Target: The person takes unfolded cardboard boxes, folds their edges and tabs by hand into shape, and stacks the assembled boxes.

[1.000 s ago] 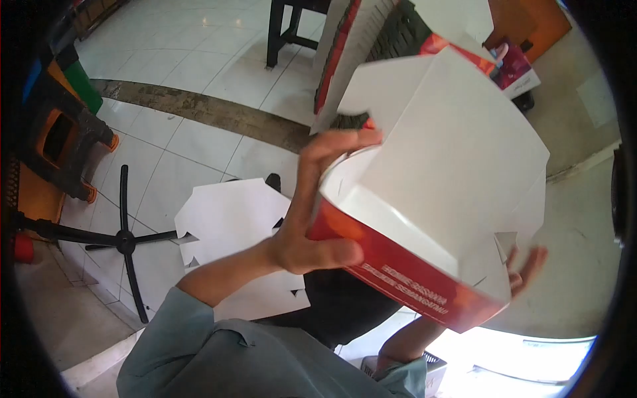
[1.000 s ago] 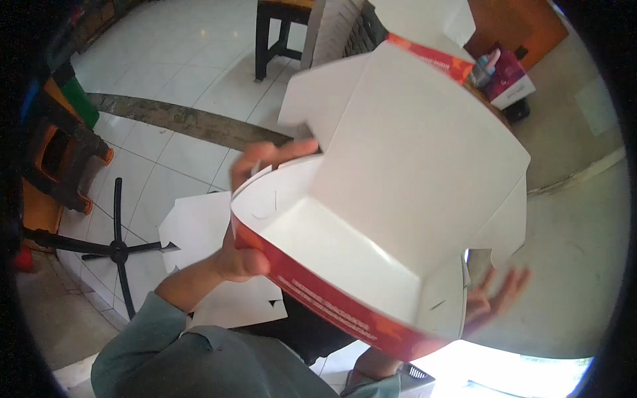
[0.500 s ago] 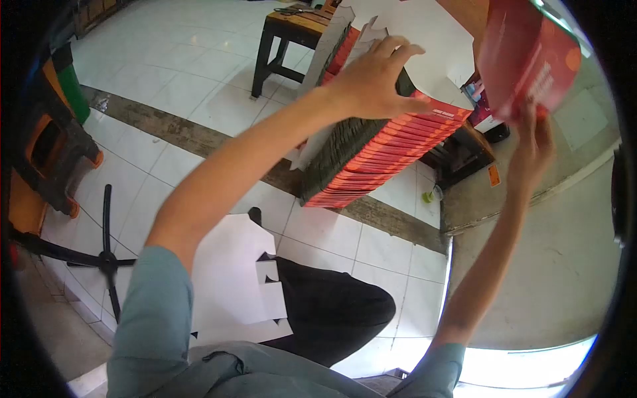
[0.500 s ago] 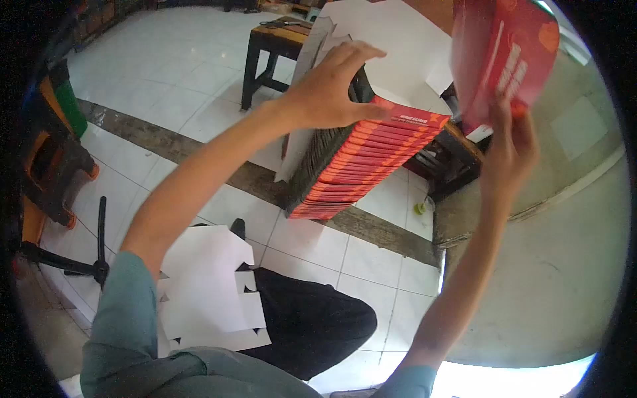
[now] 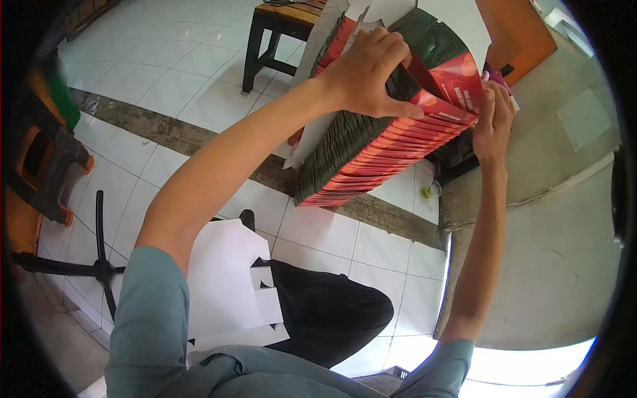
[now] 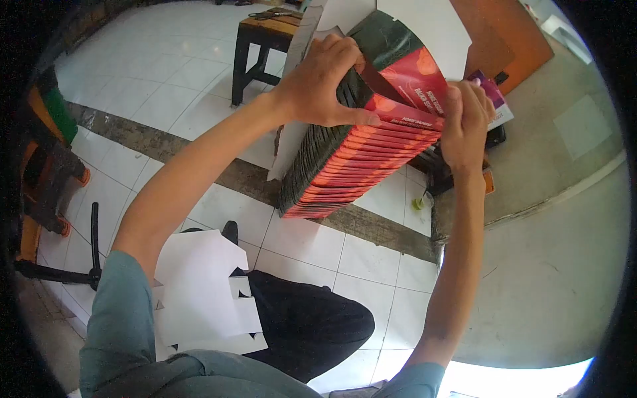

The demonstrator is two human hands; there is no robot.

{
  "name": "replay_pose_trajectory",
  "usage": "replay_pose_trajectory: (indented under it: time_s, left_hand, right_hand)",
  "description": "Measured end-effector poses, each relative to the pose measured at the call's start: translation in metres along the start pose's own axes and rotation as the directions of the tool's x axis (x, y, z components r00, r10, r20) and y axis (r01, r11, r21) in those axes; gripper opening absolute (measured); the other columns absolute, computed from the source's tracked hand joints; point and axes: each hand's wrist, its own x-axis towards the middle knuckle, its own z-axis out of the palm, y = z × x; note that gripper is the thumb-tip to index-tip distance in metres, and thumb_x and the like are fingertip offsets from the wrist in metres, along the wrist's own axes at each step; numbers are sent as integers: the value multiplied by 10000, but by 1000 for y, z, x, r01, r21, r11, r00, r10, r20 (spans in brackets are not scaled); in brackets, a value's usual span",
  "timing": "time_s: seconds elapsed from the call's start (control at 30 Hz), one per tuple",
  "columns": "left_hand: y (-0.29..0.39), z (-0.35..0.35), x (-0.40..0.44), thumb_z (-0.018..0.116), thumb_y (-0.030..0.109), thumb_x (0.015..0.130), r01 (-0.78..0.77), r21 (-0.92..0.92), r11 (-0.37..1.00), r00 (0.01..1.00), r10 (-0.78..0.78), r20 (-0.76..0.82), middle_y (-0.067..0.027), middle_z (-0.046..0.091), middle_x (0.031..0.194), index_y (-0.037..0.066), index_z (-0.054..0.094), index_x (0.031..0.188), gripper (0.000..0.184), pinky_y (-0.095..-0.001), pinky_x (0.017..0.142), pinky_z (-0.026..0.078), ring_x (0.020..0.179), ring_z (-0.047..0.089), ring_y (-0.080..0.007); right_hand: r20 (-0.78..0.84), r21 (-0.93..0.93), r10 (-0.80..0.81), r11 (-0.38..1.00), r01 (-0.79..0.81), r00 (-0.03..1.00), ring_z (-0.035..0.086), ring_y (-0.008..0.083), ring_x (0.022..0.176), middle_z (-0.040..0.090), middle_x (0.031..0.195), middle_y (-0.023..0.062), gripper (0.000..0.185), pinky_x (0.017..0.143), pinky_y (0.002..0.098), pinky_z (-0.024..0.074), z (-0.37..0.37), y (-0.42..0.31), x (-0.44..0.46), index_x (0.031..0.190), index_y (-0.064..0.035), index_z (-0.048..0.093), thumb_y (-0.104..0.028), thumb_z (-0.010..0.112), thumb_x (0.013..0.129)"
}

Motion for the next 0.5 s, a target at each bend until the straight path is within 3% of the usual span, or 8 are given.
replay_pose_trajectory:
  time_s: [0.07,0.2,0.23,0.3,0.37,0.4,0.5]
  left_hand:
    - [1,-1,3,788,611,672,-9,0,1000,1000,9,-7,-78,501,961,66,517,994,688,-383,886,361,948,458,-277]
    - [0,-1,0,820,540,672,-32,-3,999,998,32,-50,-70,528,946,77,548,959,609,-383,878,363,947,479,-269]
    - [-1,-1,0,820,540,672,-37,-1,999,998,37,-40,-70,528,946,77,548,959,609,-383,878,363,947,479,-269]
    - [-4,1,-1,810,518,651,-42,-72,997,984,28,-176,-49,562,890,84,565,857,539,-399,845,378,908,517,-263]
    - [-2,3,1,810,495,649,-103,-47,994,980,93,-176,-44,562,881,87,567,841,513,-397,841,377,908,518,-260]
    - [-2,3,2,809,472,646,-163,-25,986,971,156,-180,-40,562,872,89,568,825,486,-395,836,375,908,518,-258]
    - [3,0,0,806,362,645,-140,-22,990,985,137,-107,-60,576,955,66,598,913,450,-395,869,359,1009,513,-253]
  right_hand:
    - [26,136,18,990,-21,999,555,295,814,613,766,120,312,814,401,373,4,-42,15,842,-2,616,-301,583,927]
    - [22,62,192,979,-193,981,548,296,797,618,801,114,279,789,409,362,21,-84,23,817,-5,577,-274,646,842]
    - [41,-24,197,980,-196,980,545,297,783,606,793,112,267,780,420,357,21,-86,24,799,-9,553,-259,649,807]
    - [58,-106,203,975,-196,978,542,297,769,595,784,111,260,771,431,351,26,-90,23,780,-14,530,-244,651,772]
    - [-69,-196,84,976,-96,994,538,302,743,564,737,109,210,742,450,346,37,-97,18,752,-23,493,-191,618,732]
    - [-69,-198,87,975,-99,994,538,302,743,564,737,109,210,742,450,346,42,-99,17,752,-23,493,-191,618,732]
    - [-42,-230,73,970,-81,996,550,322,721,559,704,124,180,700,469,375,46,-99,12,747,-36,483,-185,584,734]
